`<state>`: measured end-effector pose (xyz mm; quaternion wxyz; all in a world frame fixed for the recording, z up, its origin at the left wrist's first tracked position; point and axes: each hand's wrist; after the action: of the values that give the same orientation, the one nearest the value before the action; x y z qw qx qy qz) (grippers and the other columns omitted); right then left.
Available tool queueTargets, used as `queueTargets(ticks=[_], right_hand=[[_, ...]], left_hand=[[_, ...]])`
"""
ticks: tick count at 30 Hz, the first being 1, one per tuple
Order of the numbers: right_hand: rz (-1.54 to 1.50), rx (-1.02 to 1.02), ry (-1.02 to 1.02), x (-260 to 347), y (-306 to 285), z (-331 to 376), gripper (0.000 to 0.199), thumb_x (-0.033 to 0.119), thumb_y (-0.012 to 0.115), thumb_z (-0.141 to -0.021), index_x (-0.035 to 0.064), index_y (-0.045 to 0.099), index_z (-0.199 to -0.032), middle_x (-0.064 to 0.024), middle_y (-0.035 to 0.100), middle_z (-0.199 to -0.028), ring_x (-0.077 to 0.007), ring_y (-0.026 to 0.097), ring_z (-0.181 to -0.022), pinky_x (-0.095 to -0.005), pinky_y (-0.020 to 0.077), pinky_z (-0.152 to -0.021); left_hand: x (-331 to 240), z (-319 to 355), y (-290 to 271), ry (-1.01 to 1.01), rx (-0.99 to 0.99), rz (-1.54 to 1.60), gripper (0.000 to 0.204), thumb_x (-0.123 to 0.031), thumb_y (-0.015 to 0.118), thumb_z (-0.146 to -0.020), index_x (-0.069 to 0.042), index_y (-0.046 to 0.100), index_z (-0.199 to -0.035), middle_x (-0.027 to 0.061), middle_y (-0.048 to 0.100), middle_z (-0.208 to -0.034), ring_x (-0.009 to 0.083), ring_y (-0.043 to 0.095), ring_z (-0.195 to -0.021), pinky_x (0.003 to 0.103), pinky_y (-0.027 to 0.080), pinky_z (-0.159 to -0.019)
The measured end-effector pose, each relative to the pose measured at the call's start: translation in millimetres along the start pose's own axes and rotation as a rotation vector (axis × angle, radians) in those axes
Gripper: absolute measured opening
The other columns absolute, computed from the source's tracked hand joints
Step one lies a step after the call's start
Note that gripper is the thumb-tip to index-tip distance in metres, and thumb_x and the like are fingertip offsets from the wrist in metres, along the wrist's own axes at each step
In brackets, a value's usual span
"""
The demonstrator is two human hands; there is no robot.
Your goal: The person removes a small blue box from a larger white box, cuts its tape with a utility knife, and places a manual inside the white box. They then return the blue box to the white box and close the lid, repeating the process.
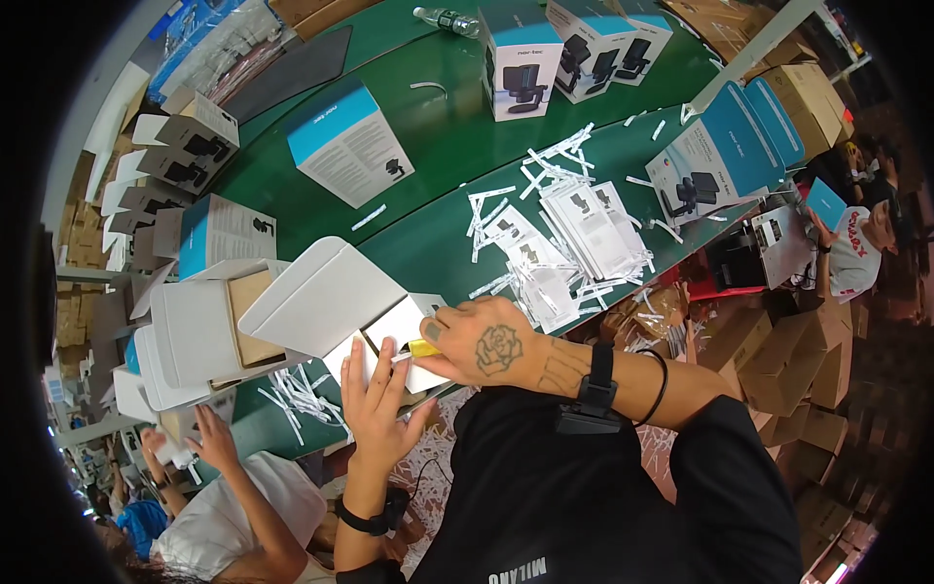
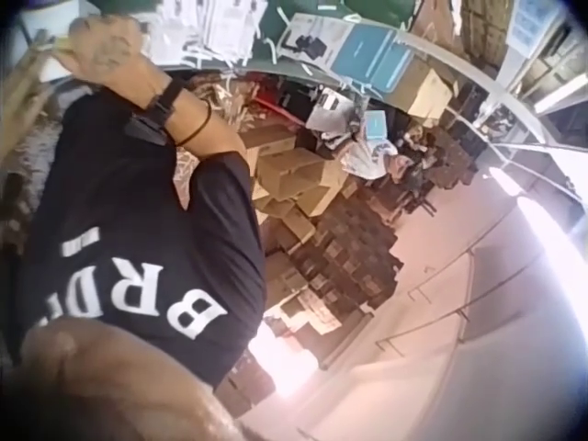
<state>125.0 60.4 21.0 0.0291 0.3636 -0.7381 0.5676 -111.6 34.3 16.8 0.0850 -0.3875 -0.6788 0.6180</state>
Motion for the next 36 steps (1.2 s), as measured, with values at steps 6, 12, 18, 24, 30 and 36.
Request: queueTargets(ticks=[6, 12, 18, 24, 30, 36], right_hand=[[-0.325, -0.062, 0.122, 1, 14, 18, 0.027, 0.03, 0.079, -0.085, 0.0089, 0.064, -0.087, -0.0052, 0.062, -0.072, -0.0179, 0.066, -0.058, -0.0303, 0.0487, -0.05], [-0.111, 0.062, 0.753, -66, -67, 73, 0.027, 0.016, 0.073, -0.092, 0.0019, 0.057, -0.108, -0.0147, 0.068, -0.08, -0.0212, 0.066, -0.066, -0.0357, 0.0507, -0.061], [-0.366, 0.004, 0.728, -29, -79, 36, 0.031, 0.023, 0.063, -0.096, 0.0013, 0.058, -0.117, -0.0163, 0.068, -0.084, -0.0356, 0.068, -0.074, -0.0428, 0.0544, -0.07], [-0.259, 0.239, 0.285, -28, -43, -26, 0.02, 0.021, 0.067, -0.087, 0.0019, 0.069, -0.092, -0.0159, 0.071, -0.088, -0.0368, 0.069, -0.079, -0.0416, 0.0548, -0.075], [-0.366, 0.415, 0.39, -19, -34, -35, 0.022, 0.02, 0.071, -0.083, -0.0002, 0.07, -0.091, -0.0169, 0.072, -0.086, -0.0337, 0.07, -0.08, -0.0406, 0.0548, -0.074], [-0.438, 0.371, 0.397, -23, -19, -29, 0.021, 0.017, 0.073, -0.082, -0.0014, 0.07, -0.092, -0.0166, 0.072, -0.085, -0.0308, 0.071, -0.081, -0.0384, 0.0549, -0.072]], left_hand=[[0, -3, -3, 0.013, -0.005, 0.003, 0.06, -0.03, 0.083, -0.077, -0.002, 0.065, -0.126, 0.0135, 0.052, -0.153, 0.0508, 0.038, -0.144, 0.064, 0.03, -0.113], [-10, -25, 12, 0.086, 0.001, -0.02, 0.061, -0.031, 0.082, -0.078, -0.006, 0.066, -0.131, 0.0111, 0.054, -0.15, 0.0495, 0.042, -0.141, 0.063, 0.036, -0.111], [-40, -60, 44, 0.248, -0.044, 0.059, 0.048, -0.023, 0.075, -0.083, 0.0, 0.067, -0.125, 0.0172, 0.059, -0.141, 0.046, 0.048, -0.137, 0.057, 0.041, -0.111], [-69, -52, 56, 0.284, -0.045, -0.055, 0.041, -0.014, 0.064, -0.085, 0.007, 0.067, -0.12, 0.0246, 0.063, -0.129, 0.0426, 0.057, -0.128, 0.052, 0.045, -0.111], [-62, -40, 74, 0.274, -0.246, 0.079, 0.039, -0.01, 0.061, -0.084, 0.009, 0.068, -0.117, 0.0256, 0.066, -0.119, 0.0407, 0.063, -0.119, 0.049, 0.046, -0.11], [-55, -44, 71, 0.279, -0.206, 0.149, 0.038, -0.01, 0.062, -0.082, 0.009, 0.069, -0.114, 0.024, 0.067, -0.114, 0.0397, 0.064, -0.117, 0.05, 0.047, -0.11]])
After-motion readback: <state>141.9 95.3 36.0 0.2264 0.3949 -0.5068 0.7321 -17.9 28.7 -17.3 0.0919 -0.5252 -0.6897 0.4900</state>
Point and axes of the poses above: each hand's wrist, its own z-axis away from the middle knuckle, its own y-axis out of the palm, x = y × z
